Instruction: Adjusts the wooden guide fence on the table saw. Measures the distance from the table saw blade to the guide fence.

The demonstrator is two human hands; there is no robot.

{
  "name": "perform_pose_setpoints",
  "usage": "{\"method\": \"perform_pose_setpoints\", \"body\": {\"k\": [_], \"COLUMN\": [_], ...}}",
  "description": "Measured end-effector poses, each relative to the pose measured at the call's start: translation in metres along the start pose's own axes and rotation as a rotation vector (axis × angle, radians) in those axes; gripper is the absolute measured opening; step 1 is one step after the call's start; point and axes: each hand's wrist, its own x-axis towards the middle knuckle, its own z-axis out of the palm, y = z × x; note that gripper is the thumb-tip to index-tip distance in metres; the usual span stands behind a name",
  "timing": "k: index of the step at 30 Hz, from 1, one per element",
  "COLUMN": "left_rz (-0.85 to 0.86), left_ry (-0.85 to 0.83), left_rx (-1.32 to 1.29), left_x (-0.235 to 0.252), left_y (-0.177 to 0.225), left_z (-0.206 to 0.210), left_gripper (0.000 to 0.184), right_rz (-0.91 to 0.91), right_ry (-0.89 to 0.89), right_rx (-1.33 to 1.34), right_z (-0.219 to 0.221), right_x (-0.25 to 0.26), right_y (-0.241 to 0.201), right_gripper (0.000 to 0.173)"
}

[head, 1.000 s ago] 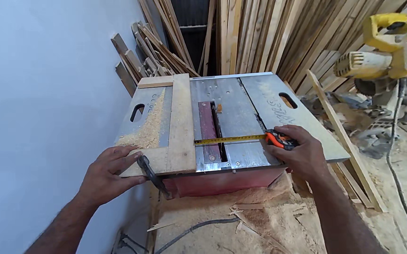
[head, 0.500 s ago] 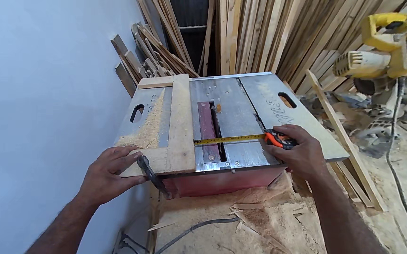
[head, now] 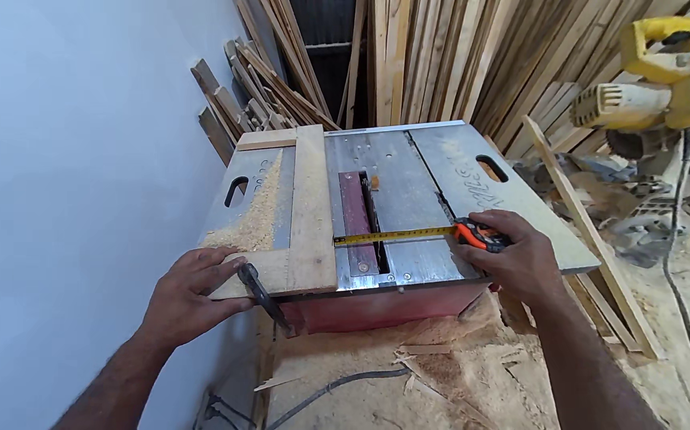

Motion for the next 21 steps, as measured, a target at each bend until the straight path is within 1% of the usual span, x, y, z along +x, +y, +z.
{"method": "perform_pose_setpoints", "body": {"k": [9,21], "left_rz": [0.008,-0.043], "left_ry": [0.010,-0.016], "left_rx": [-0.017,-0.025], "left_x": [0.0014,-0.0003], "left_y": [0.0013,0.0004], "left_z": [-0.0002,-0.0012], "left_gripper": [0.066,0.070], "right_rz": [-0.003,0.007], "right_ry": [-0.005,-0.003], "right_rx": [0.018,0.018], "right_z": [-0.0007,-0.0005], "right_x": [-0.0003,-0.0008], "right_y": [0.0018,0.0003], "right_gripper": [0.059,0.058]}}
